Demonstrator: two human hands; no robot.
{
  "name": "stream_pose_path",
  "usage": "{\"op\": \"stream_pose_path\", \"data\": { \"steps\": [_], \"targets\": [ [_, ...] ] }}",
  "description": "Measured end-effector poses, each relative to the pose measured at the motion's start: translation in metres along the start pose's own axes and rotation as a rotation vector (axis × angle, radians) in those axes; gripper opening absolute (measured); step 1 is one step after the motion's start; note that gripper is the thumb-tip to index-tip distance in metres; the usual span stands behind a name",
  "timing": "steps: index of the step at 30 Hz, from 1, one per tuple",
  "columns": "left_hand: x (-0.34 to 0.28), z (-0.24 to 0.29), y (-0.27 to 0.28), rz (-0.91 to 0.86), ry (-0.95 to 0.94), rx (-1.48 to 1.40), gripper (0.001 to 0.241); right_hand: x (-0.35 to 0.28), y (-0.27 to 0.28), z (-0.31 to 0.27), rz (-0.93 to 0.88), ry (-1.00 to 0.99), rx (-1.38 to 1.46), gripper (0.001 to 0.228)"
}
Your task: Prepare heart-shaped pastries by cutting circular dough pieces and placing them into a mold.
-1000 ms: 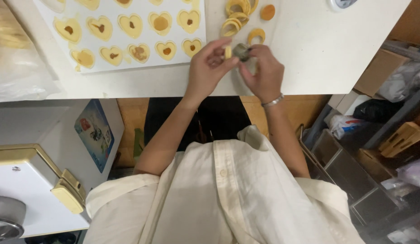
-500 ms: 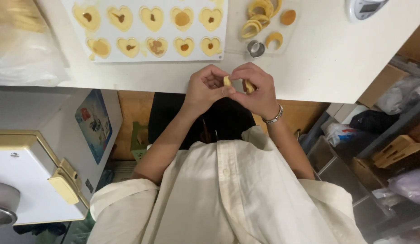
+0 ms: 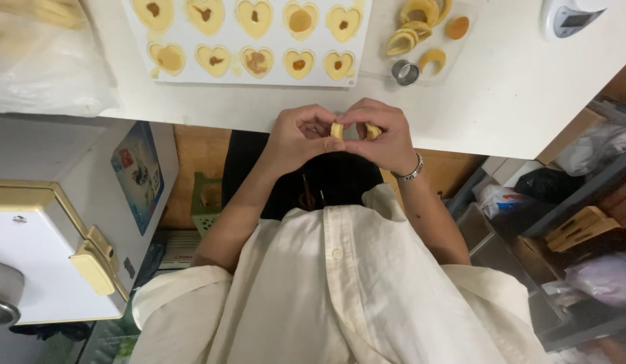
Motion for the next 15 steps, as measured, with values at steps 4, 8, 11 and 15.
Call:
{"op": "stream_pose_path", "data": {
  "steps": [4,8,11,15],
  "targets": [
    [-0.005,0.010,0.007,0.025,-0.019,0.036,0.032,0.005,-0.006,-0.012,-0.006,0.027,-0.023,0.031],
    [-0.009,0.019,0.014,0.061,-0.065,0.075,0.034,0.008,-0.011,-0.022,0.073,0.041,-0.152,0.022],
    [-0.012,0.015,0.024,0.132,-0.060,0.114,0.033,0.007,-0.013,-0.020,0.137,0.035,-0.174,0.015],
    [-0.013,0.005,0.037,0.231,-0.019,0.091,0.029,0.004,-0.015,0.015,0.232,-0.155,0.050,0.009]
  ]
}}
Point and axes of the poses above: each hand's wrist, its own x-axis towards the middle knuckle, its own y-axis out of the back of the hand, z = x × y, the point moved 9 cm from there along x, towards the middle knuckle
